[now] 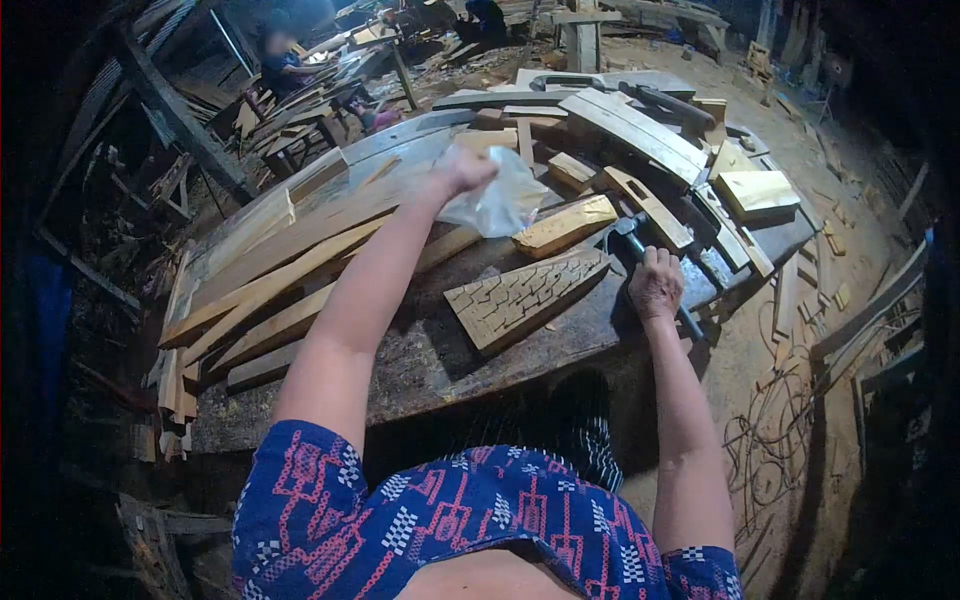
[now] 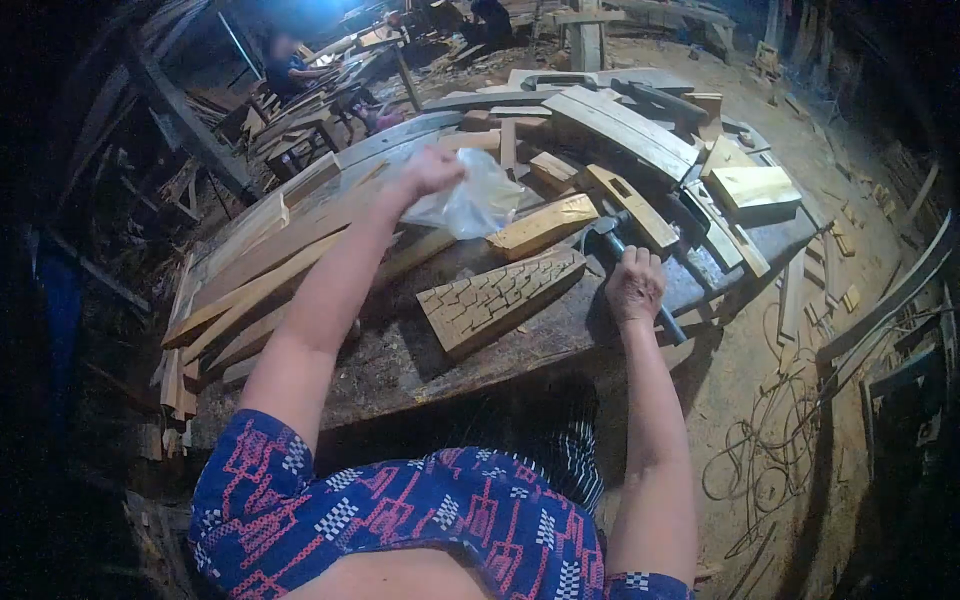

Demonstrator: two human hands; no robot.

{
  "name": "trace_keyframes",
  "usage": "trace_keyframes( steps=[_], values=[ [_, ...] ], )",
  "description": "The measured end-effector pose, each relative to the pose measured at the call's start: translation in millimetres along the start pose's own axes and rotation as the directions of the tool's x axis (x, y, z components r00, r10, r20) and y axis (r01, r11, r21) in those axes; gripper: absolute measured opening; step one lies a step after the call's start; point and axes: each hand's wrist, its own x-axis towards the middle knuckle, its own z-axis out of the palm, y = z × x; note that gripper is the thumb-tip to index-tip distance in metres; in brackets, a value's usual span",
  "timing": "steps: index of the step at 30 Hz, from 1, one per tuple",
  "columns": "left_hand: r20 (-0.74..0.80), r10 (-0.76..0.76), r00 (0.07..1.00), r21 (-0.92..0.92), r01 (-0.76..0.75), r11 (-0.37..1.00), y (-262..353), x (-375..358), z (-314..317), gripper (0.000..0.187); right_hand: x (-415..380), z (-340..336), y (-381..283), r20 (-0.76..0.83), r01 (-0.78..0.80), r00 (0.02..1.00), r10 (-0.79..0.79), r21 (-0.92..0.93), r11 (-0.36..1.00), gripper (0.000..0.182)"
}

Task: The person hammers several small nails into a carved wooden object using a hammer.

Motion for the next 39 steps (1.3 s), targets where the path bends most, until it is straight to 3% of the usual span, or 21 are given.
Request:
trace_keyframes(
  steps=[1, 2, 4, 6, 7, 8, 10, 13, 14, 15, 17, 18, 20, 24, 27, 28, 29, 30, 31, 32, 39],
  values=[
    [0.111, -0.108, 0.988, -0.461, 0.147, 0.875, 5, 4, 1, 0.034, 0, 0, 0, 0.009, -0.001, 1.000, 0.001, 0.005, 1.000, 0.012],
    [0.253, -0.148, 0.956, -0.793, 0.292, 0.534, 10, 8, 1, 0.033, 0, 0, 0, 0.014, -0.003, 1.000, 0.003, 0.008, 1.000, 0.011],
    [0.268, -0.115, 0.957, -0.880, 0.292, 0.375, 6, 8, 13, 0.028, 0, 4, 1, 0.018, -0.015, 1.000, 0.015, -0.007, 1.000, 0.011],
    [0.229, 0.155, 0.961, -0.868, 0.273, -0.414, -29, 32, 64, 0.026, 0, 4, 3, 0.023, -0.033, 0.999, 0.033, -0.021, 0.999, 0.011],
    [0.174, 0.156, 0.972, -0.847, 0.228, -0.480, -13, 5, 54, 0.024, 1, 1, 2, 0.027, -0.029, 0.999, 0.029, -0.013, 1.000, 0.010],
    [0.178, 0.156, 0.972, -0.848, 0.232, -0.476, -19, 11, 67, 0.024, 1, 0, 1, 0.034, -0.021, 0.999, 0.021, -0.004, 1.000, 0.009],
    [0.270, -0.318, 0.909, -0.949, 0.195, -0.247, -50, 34, 120, 0.024, -1, 0, 1, 0.019, -0.022, 1.000, 0.022, 0.005, 1.000, 0.009],
    [0.136, -0.209, 0.968, -0.986, 0.111, -0.128, -76, 49, 169, 0.026, 1, -2, 1, -0.005, -0.006, 1.000, 0.006, 0.021, 1.000, 0.008],
    [0.026, -0.177, 0.984, -0.865, 0.111, 0.489, -89, 63, 188, 0.030, 2, -2, 0, 0.001, 0.000, 1.000, 0.000, 0.025, 1.000, 0.008],
    [-0.041, -0.108, 0.993, -0.400, 0.083, 0.913, -95, 76, 197, 0.034, 2, -1, -1, -0.005, -0.010, 1.000, 0.011, 0.030, 0.999, 0.008],
    [0.106, -0.101, 0.989, -0.073, 0.109, 0.991, -64, 64, 170, 0.044, 1, -3, -2, -0.003, -0.009, 1.000, 0.009, 0.038, 0.999, 0.007],
    [0.161, -0.016, 0.987, 0.267, -0.027, 0.963, -42, 54, 145, 0.049, 2, -4, -2, 0.005, -0.003, 1.000, 0.002, 0.034, 0.999, 0.007],
    [0.255, -0.005, 0.967, 0.415, -0.105, 0.904, -21, 42, 123, 0.053, 2, -1, -3, 0.013, -0.004, 1.000, 0.004, 0.024, 1.000, 0.007],
    [0.339, 0.034, 0.940, 0.291, -0.140, 0.946, -13, 35, 103, 0.054, 2, 3, 0, 0.035, -0.018, 0.999, 0.018, -0.015, 1.000, 0.009],
    [0.395, -0.099, 0.913, 0.041, 0.091, 0.995, -42, 70, 137, 0.047, 2, 0, 0, 0.031, -0.001, 1.000, 0.001, -0.015, 1.000, 0.010],
    [0.443, 0.261, 0.858, 0.280, -0.409, 0.869, -48, 80, 141, 0.044, 2, 0, 0, 0.033, -0.002, 0.999, 0.002, -0.017, 1.000, 0.010],
    [0.568, 0.525, 0.633, 0.436, -0.773, 0.460, -53, 86, 146, 0.041, 2, 1, 0, 0.025, -0.007, 1.000, 0.007, -0.019, 1.000, 0.010],
    [0.569, 0.525, 0.632, 0.435, -0.774, 0.460, -45, 76, 137, 0.041, 2, 2, -1, 0.017, -0.011, 1.000, 0.011, -0.020, 1.000, 0.011],
    [0.410, 0.397, 0.821, 0.240, -0.518, 0.821, -29, 57, 117, 0.040, 1, 3, -1, 0.017, -0.010, 1.000, 0.010, -0.019, 1.000, 0.011],
    [0.305, 0.168, 0.937, -0.045, -0.162, 0.986, -19, 45, 106, 0.038, 1, 4, 0, 0.033, -0.013, 0.999, 0.014, -0.017, 1.000, 0.011],
    [0.400, 0.176, 0.900, 0.071, -0.222, 0.972, -19, 63, 116, 0.035, 2, 2, 0, 0.040, -0.016, 0.999, 0.017, -0.019, 1.000, 0.014]
  ],
)
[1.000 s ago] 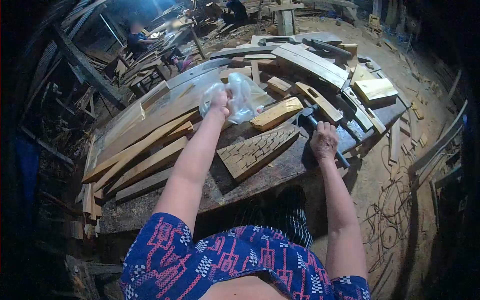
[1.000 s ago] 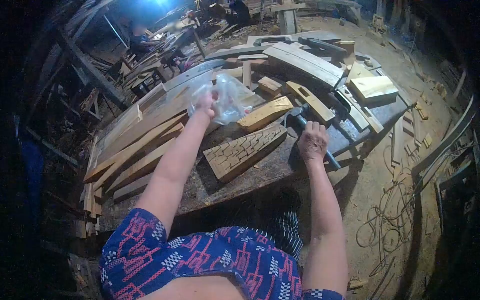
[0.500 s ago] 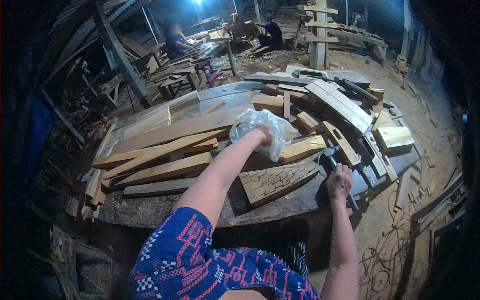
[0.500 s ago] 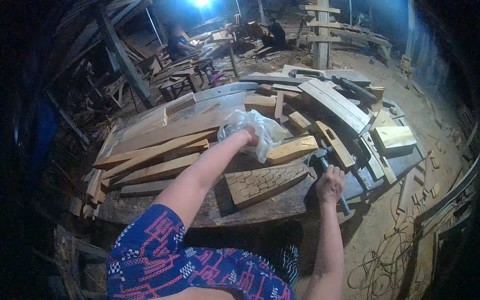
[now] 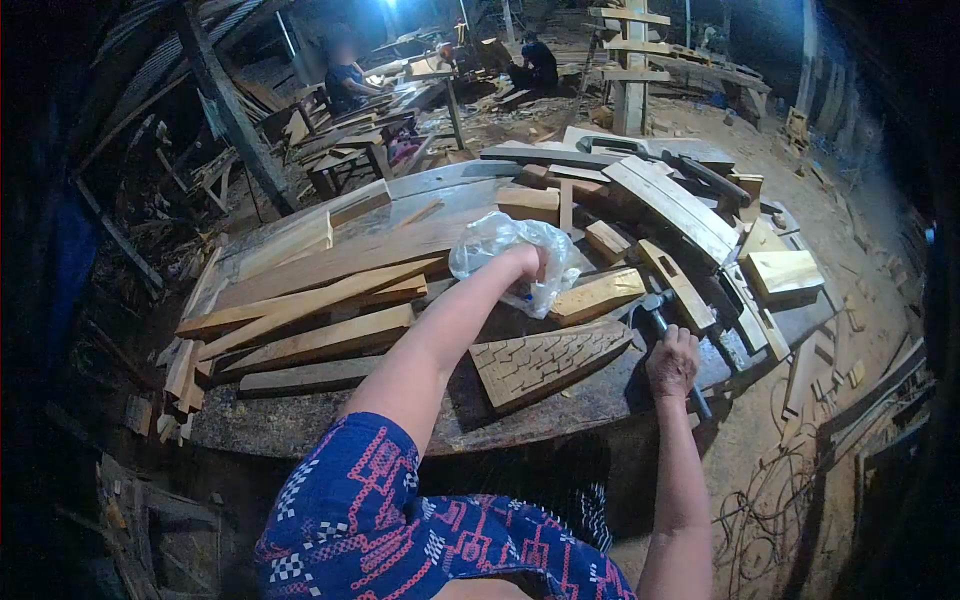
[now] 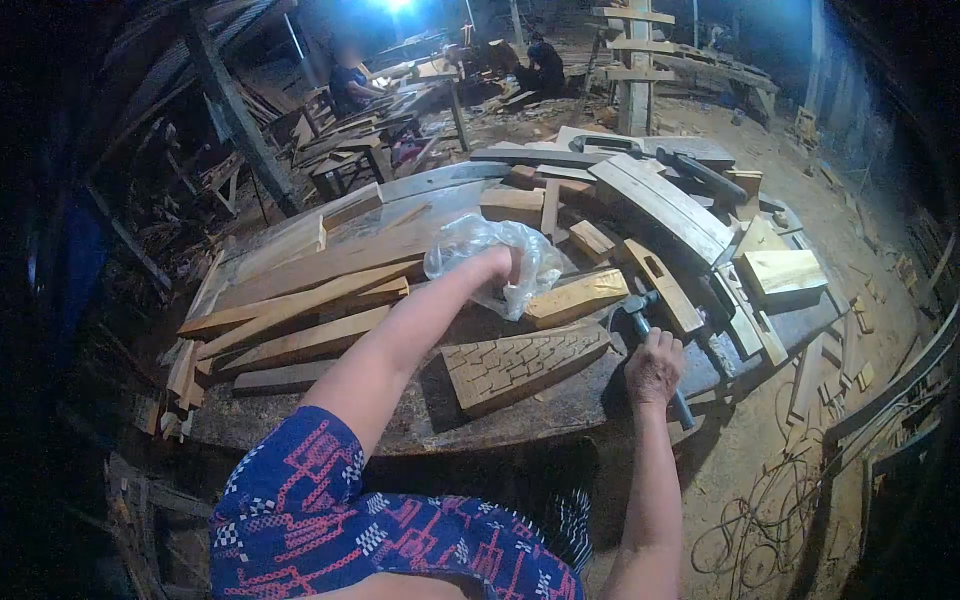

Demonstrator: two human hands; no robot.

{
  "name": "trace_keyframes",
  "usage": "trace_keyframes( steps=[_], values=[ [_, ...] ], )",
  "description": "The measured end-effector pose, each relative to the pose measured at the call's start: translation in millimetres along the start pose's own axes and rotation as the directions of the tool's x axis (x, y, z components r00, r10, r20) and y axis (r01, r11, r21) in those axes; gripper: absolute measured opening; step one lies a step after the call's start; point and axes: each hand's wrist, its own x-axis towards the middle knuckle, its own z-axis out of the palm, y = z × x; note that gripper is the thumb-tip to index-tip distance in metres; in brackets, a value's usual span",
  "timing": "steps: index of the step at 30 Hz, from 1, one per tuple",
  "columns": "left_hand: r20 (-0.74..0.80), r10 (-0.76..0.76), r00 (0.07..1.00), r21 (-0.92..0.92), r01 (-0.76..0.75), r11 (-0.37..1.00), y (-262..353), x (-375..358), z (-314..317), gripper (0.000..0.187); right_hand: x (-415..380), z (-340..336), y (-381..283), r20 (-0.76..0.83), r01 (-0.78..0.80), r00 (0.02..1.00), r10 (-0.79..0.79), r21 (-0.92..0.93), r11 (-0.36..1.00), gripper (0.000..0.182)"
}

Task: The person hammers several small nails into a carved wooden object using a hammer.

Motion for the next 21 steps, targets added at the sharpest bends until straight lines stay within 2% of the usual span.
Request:
trace_keyframes(
  steps=[3, 5, 6, 11, 15, 16, 18, 19, 21],
  values=[
    [-0.052, 0.077, 0.996, -0.039, -0.079, 0.996, -2, -12, -6, 0.036, 0, -1, -1, -0.003, 0.002, 1.000, -0.002, 0.008, 1.000, 0.014],
    [-0.143, 0.137, 0.980, -0.166, -0.160, 0.973, 4, -21, -4, 0.032, 1, 1, -1, -0.014, 0.006, 1.000, -0.006, 0.007, 1.000, 0.014],
    [-0.142, 0.143, 0.979, -0.163, -0.166, 0.973, 4, -20, -2, 0.032, 0, 0, 0, -0.023, 0.007, 1.000, -0.007, 0.001, 1.000, 0.013],
    [-0.238, 0.108, 0.965, 0.127, -0.080, 0.989, 2, -10, 25, 0.029, 1, -1, -1, -0.036, -0.006, 0.999, 0.006, 0.005, 1.000, 0.009],
    [-0.339, 0.085, 0.937, 0.345, 0.040, 0.938, -21, 4, 43, 0.030, 0, 1, 0, -0.028, -0.015, 0.999, 0.015, 0.007, 1.000, 0.008],
    [-0.339, 0.089, 0.937, 0.348, 0.037, 0.937, -27, 10, 47, 0.030, 0, 3, 0, -0.023, -0.014, 1.000, 0.014, 0.000, 1.000, 0.008],
    [-0.408, -0.025, 0.913, 0.161, 0.099, 0.982, -30, 13, 49, 0.030, -1, 3, 1, -0.017, -0.016, 1.000, 0.016, -0.009, 1.000, 0.008],
    [-0.407, -0.024, 0.913, 0.161, 0.098, 0.982, -26, 11, 44, 0.030, 0, 3, 2, 0.002, -0.018, 1.000, 0.018, -0.009, 1.000, 0.008],
    [-0.264, 0.102, 0.959, 0.363, 0.000, 0.932, -17, 3, 33, 0.031, 0, 2, 1, 0.020, -0.017, 1.000, 0.017, -0.007, 1.000, 0.009]
  ],
)
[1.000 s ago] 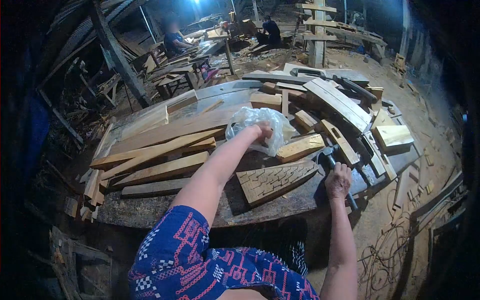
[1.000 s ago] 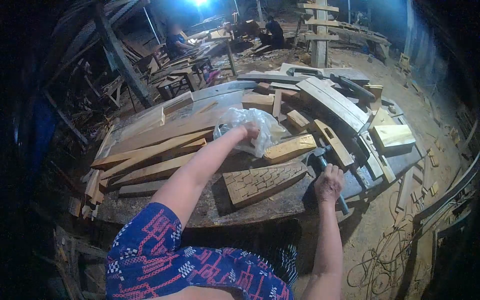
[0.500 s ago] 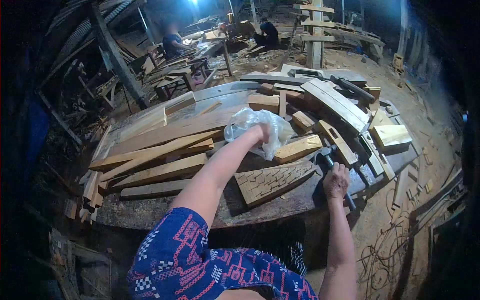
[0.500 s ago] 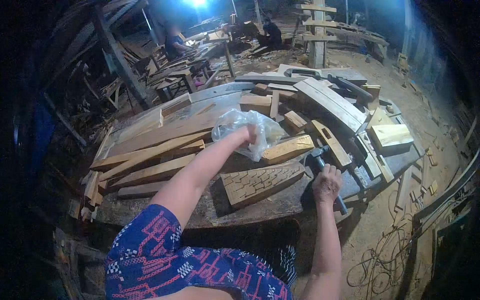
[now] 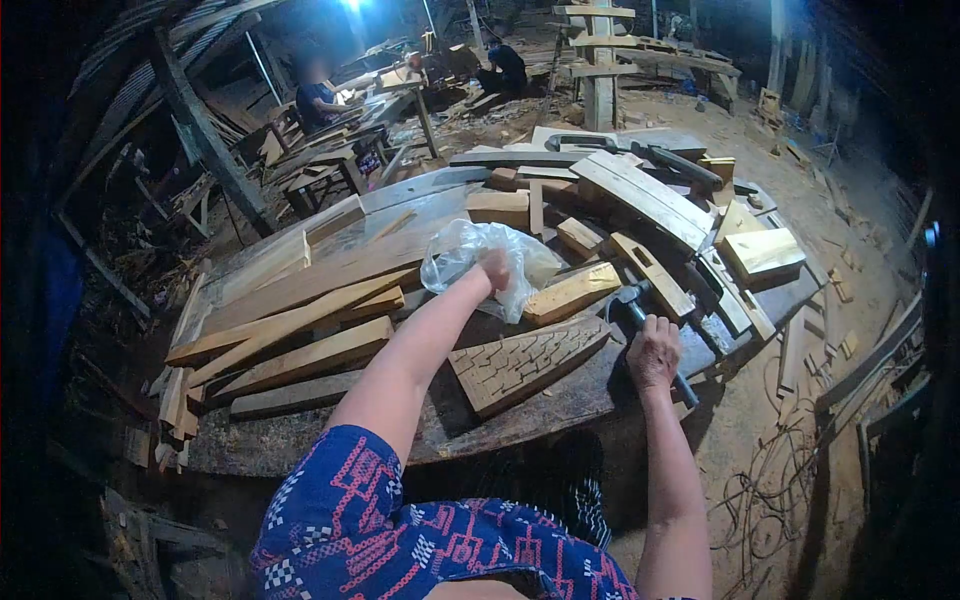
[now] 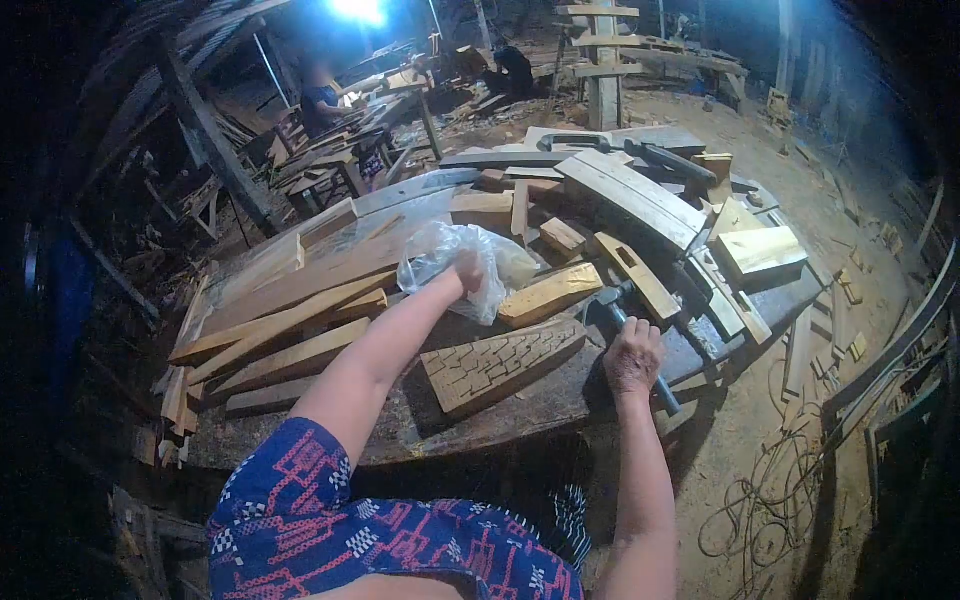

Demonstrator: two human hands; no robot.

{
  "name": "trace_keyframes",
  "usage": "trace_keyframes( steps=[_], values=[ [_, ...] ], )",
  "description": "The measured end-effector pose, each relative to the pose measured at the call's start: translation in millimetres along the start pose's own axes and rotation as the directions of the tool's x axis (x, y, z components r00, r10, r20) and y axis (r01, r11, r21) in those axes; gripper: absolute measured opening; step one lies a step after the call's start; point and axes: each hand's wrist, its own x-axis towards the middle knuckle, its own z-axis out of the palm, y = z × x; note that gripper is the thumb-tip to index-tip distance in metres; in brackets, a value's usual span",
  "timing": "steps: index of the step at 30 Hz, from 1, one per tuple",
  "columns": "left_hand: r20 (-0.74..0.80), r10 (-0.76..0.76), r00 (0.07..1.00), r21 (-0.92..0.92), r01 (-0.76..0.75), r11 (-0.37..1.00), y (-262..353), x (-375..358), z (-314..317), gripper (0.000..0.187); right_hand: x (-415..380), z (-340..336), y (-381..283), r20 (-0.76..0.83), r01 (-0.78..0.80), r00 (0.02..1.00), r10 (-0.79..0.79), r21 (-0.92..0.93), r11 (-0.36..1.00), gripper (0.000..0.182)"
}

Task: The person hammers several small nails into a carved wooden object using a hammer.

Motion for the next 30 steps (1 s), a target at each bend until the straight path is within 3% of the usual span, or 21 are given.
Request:
trace_keyframes(
  steps=[3, 4, 6, 7, 8, 9, 16, 23, 28, 30],
  values=[
    [0.064, -0.132, 0.989, -0.049, 0.135, 0.990, -3, 47, 58, 0.034, 0, -2, -2, -0.026, -0.007, 1.000, 0.007, -0.002, 1.000, 0.009],
    [0.064, -0.131, 0.989, -0.051, 0.135, 0.990, 2, 34, 36, 0.034, 0, -2, -2, -0.033, 0.000, 0.999, 0.000, 0.008, 1.000, 0.009],
    [0.008, 0.080, 0.997, -0.015, -0.080, 0.997, 12, 11, -3, 0.035, 0, -2, 0, -0.041, 0.006, 0.999, -0.006, 0.013, 1.000, 0.008],
    [0.007, 0.083, 0.997, -0.017, -0.083, 0.996, 3, 31, 23, 0.035, 0, 1, 1, -0.026, -0.004, 1.000, 0.005, 0.035, 0.999, 0.009],
    [0.130, 0.011, 0.991, -0.078, -0.001, 0.997, -16, 67, 71, 0.037, 0, 2, 2, -0.010, -0.014, 1.000, 0.015, 0.058, 0.998, 0.010],
    [0.257, -0.054, 0.965, -0.128, 0.089, 0.988, -17, 71, 68, 0.038, 0, 1, 1, -0.010, -0.016, 1.000, 0.016, 0.057, 0.998, 0.010],
    [0.203, -0.037, 0.979, 0.002, 0.038, 0.999, -12, 29, 34, 0.043, 0, -5, -3, -0.083, 0.035, 0.996, -0.034, 0.020, 0.999, 0.008],
    [0.157, 0.090, 0.984, 0.072, -0.102, 0.992, 5, 17, 13, 0.045, 1, -3, -2, -0.042, 0.014, 0.999, -0.013, 0.007, 1.000, 0.008],
    [0.077, 0.217, 0.973, 0.155, -0.226, 0.962, -9, 26, 38, 0.046, 0, -2, -1, -0.010, 0.007, 1.000, -0.007, 0.000, 1.000, 0.010],
    [0.107, 0.007, 0.994, -0.175, 0.011, 0.985, -15, 32, 38, 0.050, 0, -2, -2, 0.002, 0.007, 1.000, -0.007, -0.003, 1.000, 0.011]
  ],
)
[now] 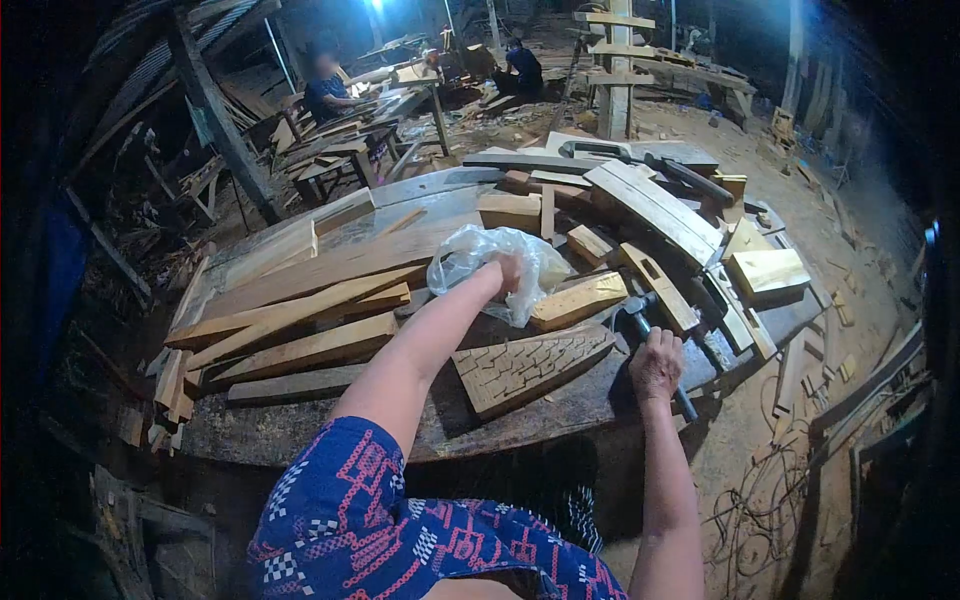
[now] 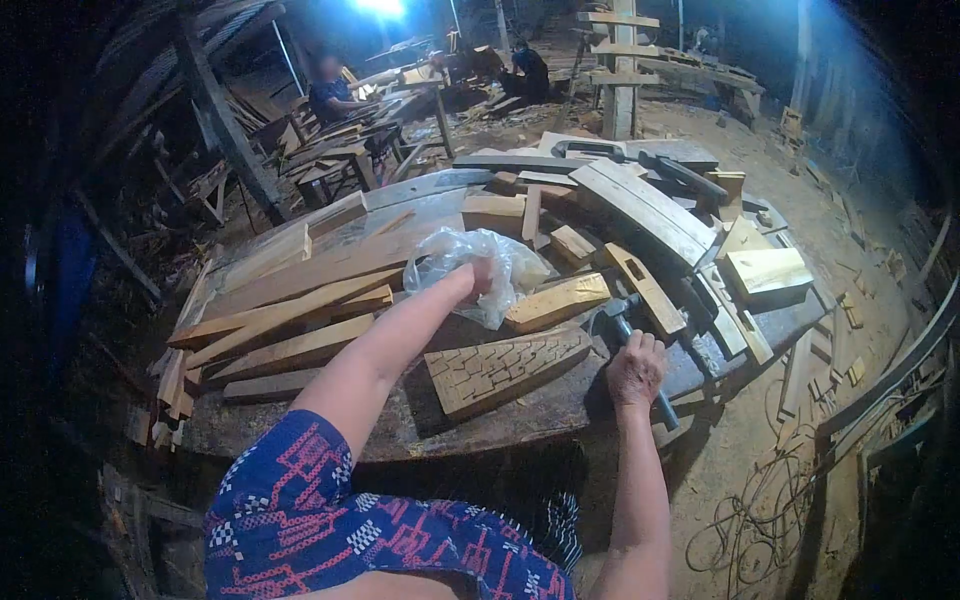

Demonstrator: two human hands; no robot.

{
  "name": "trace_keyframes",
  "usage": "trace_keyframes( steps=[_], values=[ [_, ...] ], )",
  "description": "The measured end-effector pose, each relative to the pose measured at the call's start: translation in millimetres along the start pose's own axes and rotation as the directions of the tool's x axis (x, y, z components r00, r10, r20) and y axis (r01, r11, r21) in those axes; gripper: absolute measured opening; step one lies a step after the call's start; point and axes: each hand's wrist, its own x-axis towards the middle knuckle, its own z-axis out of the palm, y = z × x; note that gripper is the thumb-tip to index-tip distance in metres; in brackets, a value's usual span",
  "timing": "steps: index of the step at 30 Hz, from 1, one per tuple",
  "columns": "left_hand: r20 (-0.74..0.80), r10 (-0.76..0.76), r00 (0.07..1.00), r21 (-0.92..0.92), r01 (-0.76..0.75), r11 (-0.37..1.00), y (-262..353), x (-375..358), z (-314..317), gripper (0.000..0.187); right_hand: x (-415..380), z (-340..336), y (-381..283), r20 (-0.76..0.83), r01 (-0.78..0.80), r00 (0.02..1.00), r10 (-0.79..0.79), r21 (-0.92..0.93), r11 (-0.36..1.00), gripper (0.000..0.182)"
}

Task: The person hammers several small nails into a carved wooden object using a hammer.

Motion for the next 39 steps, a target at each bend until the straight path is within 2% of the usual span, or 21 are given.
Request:
trace_keyframes(
  steps=[4, 6, 9, 12, 16, 17, 18, 19, 21, 22, 24, 25, 26, 27, 28, 29, 30, 32, 33, 35, 39],
  values=[
    [-0.093, 0.131, 0.987, 0.114, -0.121, 0.986, 2, -9, -15, 0.046, 0, -3, -2, -0.021, -0.002, 1.000, 0.002, 0.003, 1.000, 0.010],
    [-0.147, -0.232, 0.962, -0.180, 0.204, 0.962, 11, -17, -25, 0.038, 0, -3, -2, -0.032, -0.004, 0.999, 0.004, 0.008, 1.000, 0.010],
    [-0.223, -0.315, 0.922, -0.249, 0.258, 0.933, 30, -37, -43, 0.032, 0, -1, -2, -0.024, -0.008, 1.000, 0.008, 0.001, 1.000, 0.010],
    [-0.162, -0.258, 0.953, -0.266, 0.209, 0.941, 28, -39, -51, 0.031, -1, 0, 0, -0.022, 0.006, 1.000, -0.006, -0.007, 1.000, 0.011],
    [-0.195, -0.295, 0.935, -0.265, 0.239, 0.934, 24, -27, -33, 0.031, 0, 1, 1, -0.038, 0.007, 0.999, -0.007, 0.016, 1.000, 0.012],
    [-0.175, -0.379, 0.909, -0.576, 0.218, 0.788, 18, -23, -21, 0.034, 0, 0, 1, -0.029, 0.010, 1.000, -0.009, 0.025, 1.000, 0.012],
    [-0.125, -0.451, 0.884, -0.819, 0.165, 0.549, 17, -23, -17, 0.038, -1, 0, 0, -0.028, 0.009, 1.000, -0.008, 0.023, 1.000, 0.012],
    [-0.123, -0.449, 0.885, -0.820, 0.164, 0.549, 14, -21, -15, 0.038, 0, -1, -1, -0.033, 0.002, 0.999, -0.001, 0.021, 1.000, 0.011],
    [-0.107, -0.280, 0.954, -0.689, 0.132, 0.713, 7, -17, -15, 0.047, 0, -2, -2, -0.034, -0.010, 0.999, 0.011, 0.015, 1.000, 0.010],
    [-0.103, -0.273, 0.956, -0.690, 0.129, 0.712, 13, -23, -26, 0.047, 0, -2, -2, -0.036, -0.005, 0.999, 0.006, 0.007, 1.000, 0.010],
    [-0.077, -0.202, 0.976, -0.292, 0.172, 0.941, 31, -41, -62, 0.045, 0, -2, -2, -0.034, -0.008, 0.999, 0.008, -0.006, 1.000, 0.009],
    [-0.120, -0.151, 0.981, -0.159, 0.131, 0.979, -4, 19, 4, 0.039, 0, -2, -2, -0.037, -0.007, 0.999, 0.007, -0.004, 1.000, 0.008],
    [-0.119, -0.146, 0.982, -0.159, 0.126, 0.979, -2, 13, 1, 0.039, 0, -2, -2, -0.040, -0.005, 0.999, 0.005, 0.000, 1.000, 0.008],
    [-0.070, -0.239, 0.969, -0.480, 0.177, 0.859, 3, -5, -14, 0.034, 0, -3, -2, -0.039, -0.008, 0.999, 0.008, -0.003, 1.000, 0.008],
    [0.009, -0.308, 0.951, -0.742, 0.213, 0.635, 11, -26, -33, 0.029, 0, -3, -3, -0.047, -0.006, 0.999, 0.007, 0.002, 1.000, 0.008],
    [-0.142, -0.230, 0.963, -0.525, 0.123, 0.842, 27, -51, -60, 0.023, 0, -4, -3, -0.054, -0.004, 0.999, 0.004, 0.007, 1.000, 0.008],
    [-0.142, -0.227, 0.963, -0.525, 0.122, 0.842, 28, -49, -56, 0.023, 0, -4, -2, -0.054, -0.006, 0.999, 0.006, 0.006, 1.000, 0.008],
    [0.059, -0.461, 0.885, -0.928, 0.219, 0.302, 23, -40, -36, 0.022, 0, -3, -3, -0.052, -0.006, 0.999, 0.007, 0.015, 1.000, 0.009],
    [0.059, -0.461, 0.885, -0.928, 0.220, 0.302, 12, -28, -17, 0.022, 0, -2, -2, -0.051, -0.006, 0.999, 0.007, 0.016, 1.000, 0.009],
    [-0.110, -0.385, 0.916, -0.952, 0.015, 0.306, -12, -8, 17, 0.026, 0, -1, -1, -0.055, -0.001, 0.998, 0.001, 0.012, 1.000, 0.009],
    [-0.245, -0.463, 0.852, -0.930, -0.071, 0.362, -11, -29, 3, 0.027, 1, -5, -3, -0.055, 0.013, 0.998, -0.012, 0.027, 1.000, 0.008]
  ],
)
